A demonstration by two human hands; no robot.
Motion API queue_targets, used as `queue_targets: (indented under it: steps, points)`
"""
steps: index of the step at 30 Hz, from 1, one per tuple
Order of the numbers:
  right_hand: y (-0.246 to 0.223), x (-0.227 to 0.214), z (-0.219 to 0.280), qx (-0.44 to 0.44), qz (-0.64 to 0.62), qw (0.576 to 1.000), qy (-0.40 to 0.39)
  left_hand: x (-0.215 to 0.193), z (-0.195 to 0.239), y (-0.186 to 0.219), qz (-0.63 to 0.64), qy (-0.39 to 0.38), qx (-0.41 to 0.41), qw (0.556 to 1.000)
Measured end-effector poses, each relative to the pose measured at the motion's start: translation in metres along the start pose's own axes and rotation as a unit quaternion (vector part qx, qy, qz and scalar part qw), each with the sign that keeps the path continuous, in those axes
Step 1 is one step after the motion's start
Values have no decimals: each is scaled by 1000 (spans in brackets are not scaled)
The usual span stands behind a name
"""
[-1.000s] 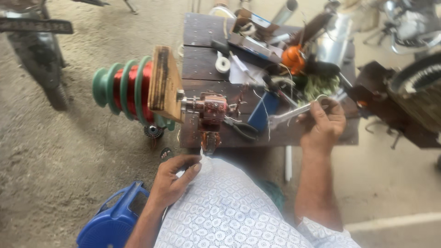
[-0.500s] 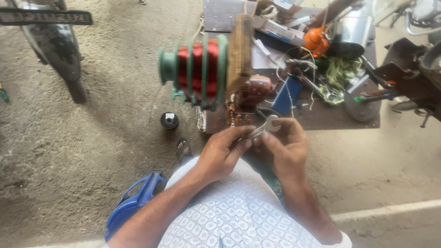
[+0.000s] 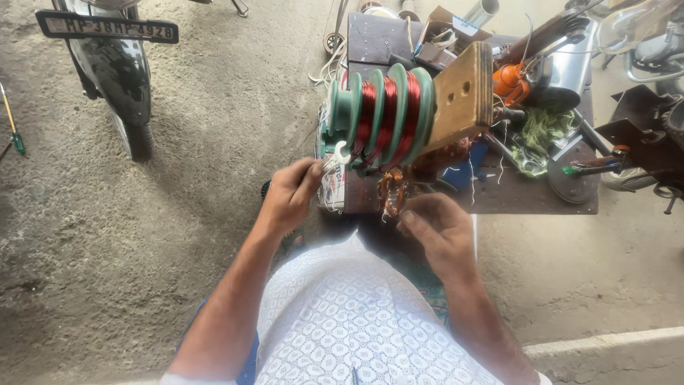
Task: The person winds red copper wire onto a green plastic spool mounted on a wooden jig, using both hands to guide the wire and a wrench to tighten the assembly. The person then removes the wound coil from the jig and holds it.
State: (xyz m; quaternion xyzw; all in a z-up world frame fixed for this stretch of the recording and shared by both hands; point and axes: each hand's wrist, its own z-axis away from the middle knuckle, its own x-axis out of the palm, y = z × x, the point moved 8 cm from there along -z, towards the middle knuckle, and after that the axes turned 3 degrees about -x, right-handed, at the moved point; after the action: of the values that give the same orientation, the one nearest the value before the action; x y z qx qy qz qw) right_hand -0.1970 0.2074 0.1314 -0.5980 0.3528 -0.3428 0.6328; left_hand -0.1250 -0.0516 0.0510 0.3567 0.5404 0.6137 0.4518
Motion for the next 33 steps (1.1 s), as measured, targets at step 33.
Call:
queue_targets:
  steps: [33]
  points:
    - [-2,53,-11,-122,356,914,-149,98,30,4,402,-92,-61,909]
